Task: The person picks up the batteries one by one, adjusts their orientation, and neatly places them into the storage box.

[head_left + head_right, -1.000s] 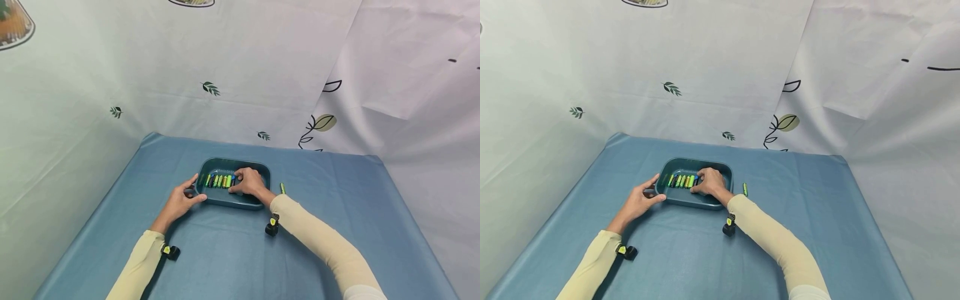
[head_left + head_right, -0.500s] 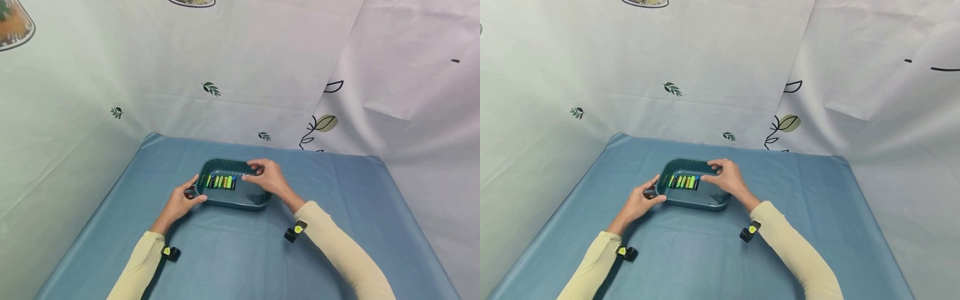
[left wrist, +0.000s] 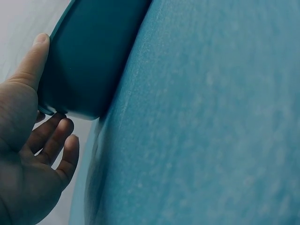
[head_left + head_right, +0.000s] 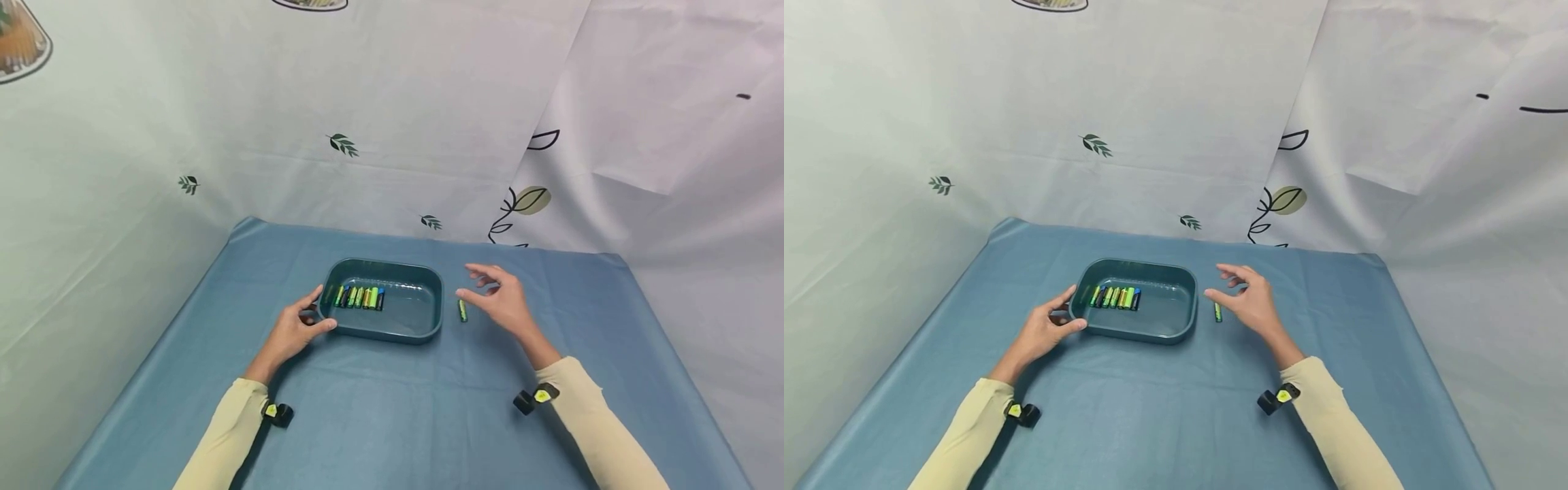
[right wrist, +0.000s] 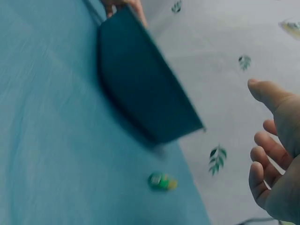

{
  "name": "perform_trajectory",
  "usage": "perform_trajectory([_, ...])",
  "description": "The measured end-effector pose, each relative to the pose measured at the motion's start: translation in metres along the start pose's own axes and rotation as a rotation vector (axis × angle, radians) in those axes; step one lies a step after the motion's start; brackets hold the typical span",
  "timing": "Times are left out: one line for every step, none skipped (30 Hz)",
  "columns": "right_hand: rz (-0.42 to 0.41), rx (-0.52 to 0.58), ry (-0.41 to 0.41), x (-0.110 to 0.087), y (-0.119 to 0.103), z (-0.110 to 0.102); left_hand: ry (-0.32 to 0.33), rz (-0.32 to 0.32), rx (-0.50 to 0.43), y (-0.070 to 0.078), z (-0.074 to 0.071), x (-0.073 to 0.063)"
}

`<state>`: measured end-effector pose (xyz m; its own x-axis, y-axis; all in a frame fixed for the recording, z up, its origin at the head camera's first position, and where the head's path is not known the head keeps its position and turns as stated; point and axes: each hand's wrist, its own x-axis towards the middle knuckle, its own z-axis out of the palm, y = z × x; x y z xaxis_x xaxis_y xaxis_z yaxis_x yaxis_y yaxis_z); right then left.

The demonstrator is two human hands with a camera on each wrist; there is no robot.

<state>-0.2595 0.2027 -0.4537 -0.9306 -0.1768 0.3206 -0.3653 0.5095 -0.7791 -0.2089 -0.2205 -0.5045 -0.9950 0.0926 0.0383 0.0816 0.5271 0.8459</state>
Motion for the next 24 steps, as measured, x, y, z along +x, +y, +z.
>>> perform_trajectory([0.005,-0.007,-0.003,-0.002,0.005,-0.002,0.001,0.001,0.002,0.0,0.0,0.0])
perform_trajectory([0.013,-0.015,-0.009,-0.004,0.009,-0.004,-0.001,0.001,0.003,0.0,0.0,0.0])
perform_trajectory([0.025,-0.027,-0.021,-0.007,0.014,-0.005,-0.003,0.001,0.003,0.0,0.0,0.0])
perform_trajectory([0.038,-0.034,-0.033,-0.008,0.018,-0.006,-0.003,0.002,0.005,-0.001,0.0,0.0])
perform_trajectory([0.051,-0.045,-0.047,-0.01,0.022,-0.006,-0.002,0.002,0.004,0.0,0.0,0.0])
perform_trajectory([0.061,-0.056,-0.06,-0.012,0.026,-0.006,-0.001,0.002,0.002,0.0,0.0,0.0])
perform_trajectory([0.069,-0.065,-0.07,-0.013,0.03,-0.006,0.0,0.003,0.003,0.0,0.0,0.0])
perform_trajectory([0.07,-0.075,-0.078,-0.014,0.034,-0.005,-0.001,0.004,0.001,0.0,0.0,0.0])
perform_trajectory([0.068,-0.083,-0.086,-0.015,0.038,-0.005,-0.002,0.005,0.0,0.001,0.0,0.0])
perform_trajectory([0.063,-0.088,-0.092,-0.015,0.042,-0.004,0.0,0.006,0.002,0.001,0.0,0.0])
perform_trajectory([0.053,-0.09,-0.098,-0.015,0.046,-0.003,0.001,0.006,0.002,0.001,0.0,0.0])
perform_trajectory([0.044,-0.09,-0.104,-0.016,0.049,-0.002,0.001,0.006,0.005,0.001,0.0,0.0])
perform_trajectory([0.036,-0.091,-0.111,-0.016,0.051,-0.002,0.001,0.006,0.005,0.002,0.001,0.0])
perform_trajectory([0.027,-0.093,-0.12,-0.016,0.054,-0.001,-0.001,0.004,0.004,0.002,0.001,0.0])
perform_trajectory([0.017,-0.097,-0.129,-0.016,0.056,0.0,-0.002,0.004,0.007,0.002,0.001,0.0])
perform_trajectory([0.011,-0.102,-0.14,-0.015,0.058,0.0,-0.001,0.003,0.006,0.002,0.001,0.0])
perform_trajectory([0.003,-0.11,-0.154,-0.015,0.059,0.001,-0.003,0.001,0.003,0.002,0.001,0.0])
perform_trajectory([-0.003,-0.124,-0.168,-0.015,0.061,0.001,-0.004,0.001,0.002,0.002,0.001,0.0])
perform_trajectory([-0.011,-0.134,-0.18,-0.015,0.062,0.001,-0.005,0.0,0.001,0.002,0.001,0.0])
perform_trajectory([-0.02,-0.143,-0.193,-0.014,0.063,0.002,-0.006,0.0,0.0,0.002,0.001,0.0])
perform_trajectory([-0.032,-0.154,-0.205,-0.014,0.063,0.002,-0.004,0.001,0.001,0.002,0.001,0.0])
perform_trajectory([-0.037,-0.157,-0.217,-0.013,0.064,0.002,-0.002,0.001,-0.001,0.002,0.0,-0.001])
perform_trajectory([-0.045,-0.159,-0.226,-0.013,0.064,0.003,0.0,0.0,-0.002,0.002,0.0,-0.001])
perform_trajectory([-0.051,-0.157,-0.231,-0.012,0.065,0.003,0.001,0.001,0.0,0.002,0.0,-0.001])
